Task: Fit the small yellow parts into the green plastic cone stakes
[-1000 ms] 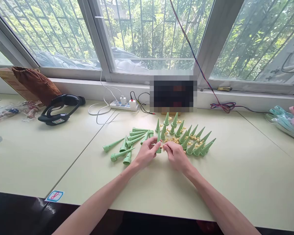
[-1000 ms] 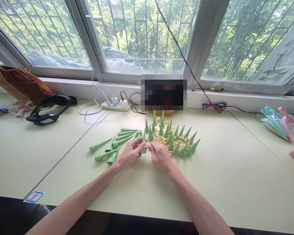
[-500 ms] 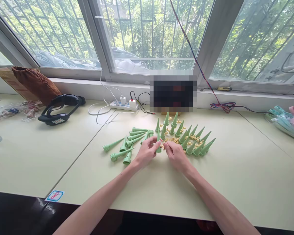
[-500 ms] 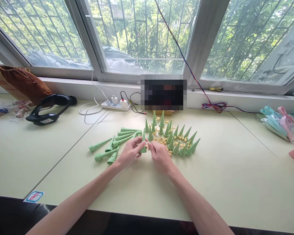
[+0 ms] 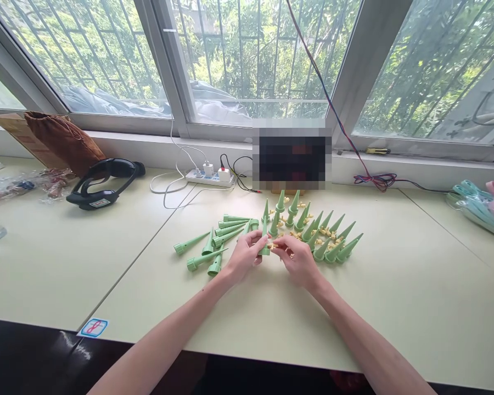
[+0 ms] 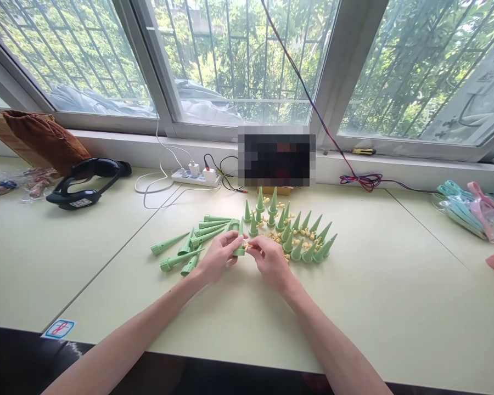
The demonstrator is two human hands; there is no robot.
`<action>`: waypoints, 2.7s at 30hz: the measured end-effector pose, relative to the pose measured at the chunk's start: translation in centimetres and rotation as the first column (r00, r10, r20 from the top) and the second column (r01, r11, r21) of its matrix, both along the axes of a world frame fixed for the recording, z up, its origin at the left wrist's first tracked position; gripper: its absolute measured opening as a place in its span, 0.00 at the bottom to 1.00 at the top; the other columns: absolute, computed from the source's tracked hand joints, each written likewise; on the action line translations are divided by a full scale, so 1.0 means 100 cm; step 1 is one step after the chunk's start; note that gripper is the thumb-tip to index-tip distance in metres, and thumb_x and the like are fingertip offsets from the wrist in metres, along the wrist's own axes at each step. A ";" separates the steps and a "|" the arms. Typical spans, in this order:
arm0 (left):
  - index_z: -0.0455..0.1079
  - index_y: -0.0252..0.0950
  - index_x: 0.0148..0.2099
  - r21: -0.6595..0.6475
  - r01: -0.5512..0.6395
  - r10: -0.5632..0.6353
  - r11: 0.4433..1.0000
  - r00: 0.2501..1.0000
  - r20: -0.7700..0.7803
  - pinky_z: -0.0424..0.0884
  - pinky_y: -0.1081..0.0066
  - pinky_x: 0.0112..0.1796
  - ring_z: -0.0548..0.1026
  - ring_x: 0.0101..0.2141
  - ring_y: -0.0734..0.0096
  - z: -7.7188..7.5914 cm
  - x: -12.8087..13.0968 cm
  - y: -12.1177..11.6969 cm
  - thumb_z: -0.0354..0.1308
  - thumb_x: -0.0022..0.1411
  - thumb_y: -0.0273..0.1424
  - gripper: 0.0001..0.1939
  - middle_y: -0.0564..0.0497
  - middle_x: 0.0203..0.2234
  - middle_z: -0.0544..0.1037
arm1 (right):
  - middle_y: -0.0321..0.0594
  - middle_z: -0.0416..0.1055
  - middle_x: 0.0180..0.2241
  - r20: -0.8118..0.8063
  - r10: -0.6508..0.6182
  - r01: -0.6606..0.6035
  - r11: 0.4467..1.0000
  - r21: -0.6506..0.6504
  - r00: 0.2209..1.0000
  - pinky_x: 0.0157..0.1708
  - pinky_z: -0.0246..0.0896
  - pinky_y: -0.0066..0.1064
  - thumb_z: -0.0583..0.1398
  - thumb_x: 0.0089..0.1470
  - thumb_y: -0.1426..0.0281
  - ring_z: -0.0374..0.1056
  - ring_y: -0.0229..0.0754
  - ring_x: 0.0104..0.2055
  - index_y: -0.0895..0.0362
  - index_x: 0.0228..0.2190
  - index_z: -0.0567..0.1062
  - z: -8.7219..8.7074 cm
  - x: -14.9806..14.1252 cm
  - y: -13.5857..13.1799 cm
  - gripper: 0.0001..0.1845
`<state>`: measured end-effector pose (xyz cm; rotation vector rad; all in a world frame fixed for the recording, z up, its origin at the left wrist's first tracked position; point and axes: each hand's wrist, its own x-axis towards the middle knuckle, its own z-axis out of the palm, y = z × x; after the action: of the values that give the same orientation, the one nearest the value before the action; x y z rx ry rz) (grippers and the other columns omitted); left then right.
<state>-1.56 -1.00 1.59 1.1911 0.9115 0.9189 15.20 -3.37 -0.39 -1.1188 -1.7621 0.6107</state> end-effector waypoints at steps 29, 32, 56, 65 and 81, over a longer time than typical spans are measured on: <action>0.68 0.35 0.42 0.148 0.062 -0.037 0.987 0.985 -0.169 0.59 0.80 0.20 0.62 0.24 0.79 0.003 0.002 -0.008 0.57 0.60 0.47 0.19 0.51 0.31 0.71 | 0.32 0.60 0.20 0.112 -0.024 0.027 0.999 -0.031 0.993 0.25 0.48 0.27 0.52 0.64 0.65 0.52 0.34 0.22 0.56 0.23 0.66 -0.003 0.002 0.000 0.18; 0.68 0.35 0.41 0.195 0.069 -0.037 0.978 0.986 -0.164 0.59 0.80 0.21 0.63 0.24 0.79 0.001 0.002 -0.008 0.56 0.61 0.45 0.17 0.51 0.30 0.70 | 0.32 0.57 0.19 0.148 -0.032 0.037 0.999 -0.029 0.988 0.24 0.45 0.28 0.50 0.65 0.65 0.50 0.34 0.22 0.56 0.21 0.61 -0.003 0.001 0.000 0.20; 0.69 0.34 0.39 0.037 -0.021 0.023 0.999 0.999 -0.047 0.53 0.78 0.17 0.55 0.20 0.83 -0.004 0.000 0.002 0.59 0.58 0.47 0.20 0.52 0.29 0.67 | 0.41 0.71 0.34 0.157 -0.052 0.045 0.998 0.047 0.986 0.32 0.58 0.29 0.53 0.65 0.67 0.65 0.41 0.32 0.56 0.39 0.73 -0.002 0.000 0.001 0.10; 0.68 0.34 0.38 0.051 0.007 -0.003 0.999 0.996 -0.086 0.51 0.79 0.17 0.53 0.20 0.84 -0.001 0.001 -0.002 0.59 0.58 0.48 0.20 0.53 0.30 0.67 | 0.40 0.68 0.30 0.181 -0.017 0.006 0.998 0.060 0.983 0.31 0.56 0.30 0.51 0.65 0.68 0.63 0.41 0.30 0.56 0.33 0.72 -0.006 0.001 0.003 0.12; 0.71 0.35 0.39 0.241 0.018 0.027 0.970 0.983 -0.181 0.61 0.77 0.22 0.65 0.23 0.76 -0.001 0.002 -0.003 0.57 0.60 0.44 0.17 0.51 0.27 0.72 | 0.33 0.60 0.20 0.098 0.011 0.002 0.991 -0.136 0.995 0.25 0.49 0.28 0.50 0.63 0.65 0.54 0.36 0.22 0.56 0.23 0.66 0.002 0.000 -0.002 0.17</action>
<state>-1.33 -1.33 1.50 1.5027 0.9681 0.9545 15.23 -3.56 -0.16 -1.2574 -1.8293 0.6982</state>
